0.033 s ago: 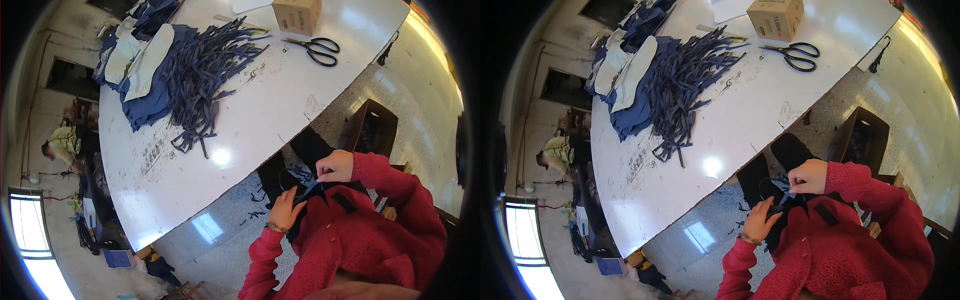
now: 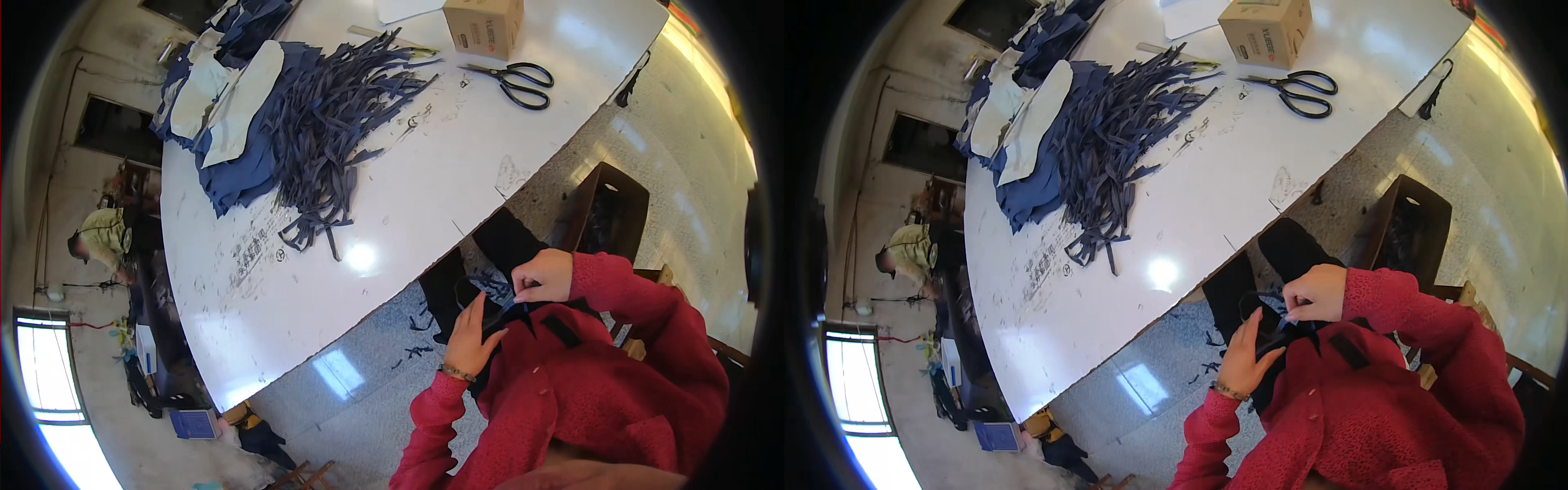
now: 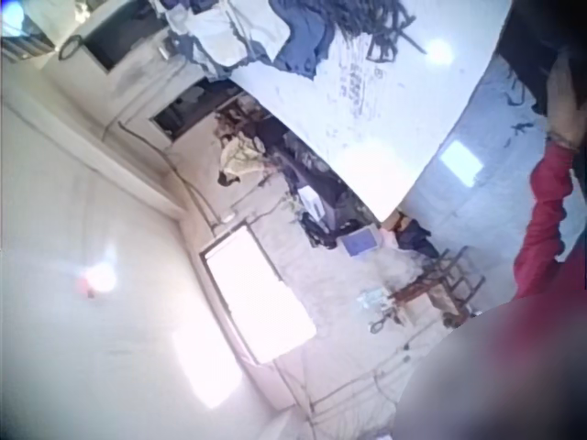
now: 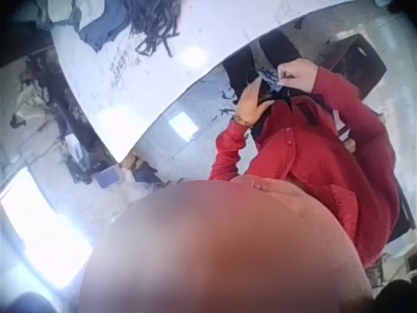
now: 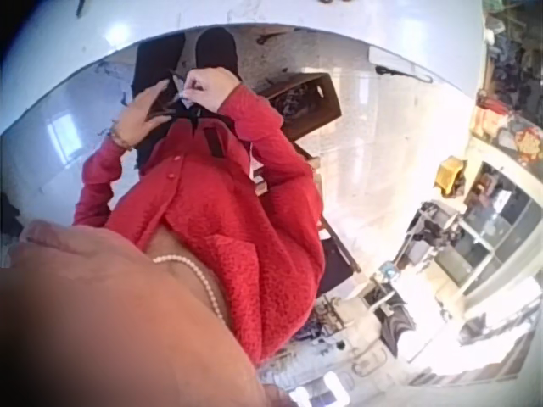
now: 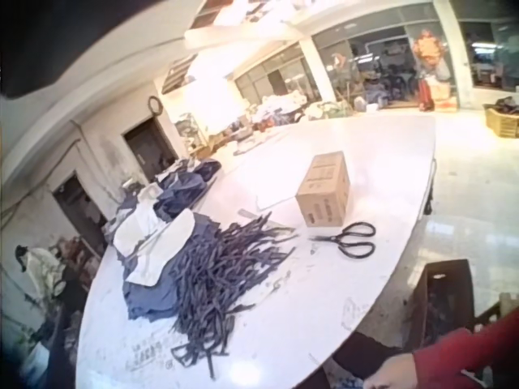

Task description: Cutting thin strips of blue fabric using large scissors.

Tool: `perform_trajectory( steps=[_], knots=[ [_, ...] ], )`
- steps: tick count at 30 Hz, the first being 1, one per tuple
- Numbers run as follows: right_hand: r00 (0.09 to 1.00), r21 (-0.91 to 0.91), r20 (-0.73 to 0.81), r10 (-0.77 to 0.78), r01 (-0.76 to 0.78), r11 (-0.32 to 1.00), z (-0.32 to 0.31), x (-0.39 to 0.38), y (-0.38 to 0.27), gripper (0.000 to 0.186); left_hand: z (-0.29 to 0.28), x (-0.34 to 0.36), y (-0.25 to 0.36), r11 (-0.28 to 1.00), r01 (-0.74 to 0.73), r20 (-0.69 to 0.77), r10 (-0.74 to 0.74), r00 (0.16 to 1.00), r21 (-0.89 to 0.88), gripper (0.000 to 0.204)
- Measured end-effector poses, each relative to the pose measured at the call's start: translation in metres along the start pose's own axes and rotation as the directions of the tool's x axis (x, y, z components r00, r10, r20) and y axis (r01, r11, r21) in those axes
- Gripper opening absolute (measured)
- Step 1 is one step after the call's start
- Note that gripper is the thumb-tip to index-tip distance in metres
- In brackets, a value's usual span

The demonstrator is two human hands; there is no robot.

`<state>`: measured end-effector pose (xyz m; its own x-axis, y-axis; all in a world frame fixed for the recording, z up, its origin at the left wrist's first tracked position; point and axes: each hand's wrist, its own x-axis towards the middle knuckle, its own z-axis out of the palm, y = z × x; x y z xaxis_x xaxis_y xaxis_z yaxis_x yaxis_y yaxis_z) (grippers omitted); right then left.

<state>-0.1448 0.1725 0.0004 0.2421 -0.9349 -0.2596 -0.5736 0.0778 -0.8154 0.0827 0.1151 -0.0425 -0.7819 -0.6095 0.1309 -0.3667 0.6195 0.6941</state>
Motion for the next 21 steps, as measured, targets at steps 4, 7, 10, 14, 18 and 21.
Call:
perform_trajectory(
  steps=[4,7,10,14,18,21],
  knots=[
    [0.999,-0.056,0.036,-0.024,0.026,0.998,0.011,0.004,-0.009,0.02,0.014,0.009,0.015,0.864,0.145,0.153,-0.08,0.985,-0.482,0.038],
    [0.999,-0.06,-0.027,-0.045,0.044,0.997,0.01,0.001,-0.003,0.02,0.011,0.013,0.016,0.794,0.446,0.454,-0.245,0.857,-0.414,0.026],
    [0.998,0.065,-0.027,-0.054,0.056,0.996,0.008,-0.003,0.003,0.018,0.01,0.019,0.017,0.789,0.319,0.403,-0.1,0.91,-0.525,0.014],
    [0.995,0.188,-0.078,-0.061,0.075,0.979,0.007,-0.008,0.008,0.017,0.015,0.027,0.025,0.841,0.281,0.316,-0.14,0.938,-0.462,0.016],
    [0.992,0.247,-0.104,0.07,-0.043,0.968,0.005,-0.011,0.012,0.018,0.018,0.036,0.034,0.998,-0.053,0.04,0.054,0.998,-0.042,0.014],
    [0.983,0.479,-0.091,0.159,-0.097,0.872,0.002,-0.013,0.018,0.022,0.014,0.042,0.037,0.977,-0.154,-0.031,0.16,0.987,0.145,0.013]
  ],
)
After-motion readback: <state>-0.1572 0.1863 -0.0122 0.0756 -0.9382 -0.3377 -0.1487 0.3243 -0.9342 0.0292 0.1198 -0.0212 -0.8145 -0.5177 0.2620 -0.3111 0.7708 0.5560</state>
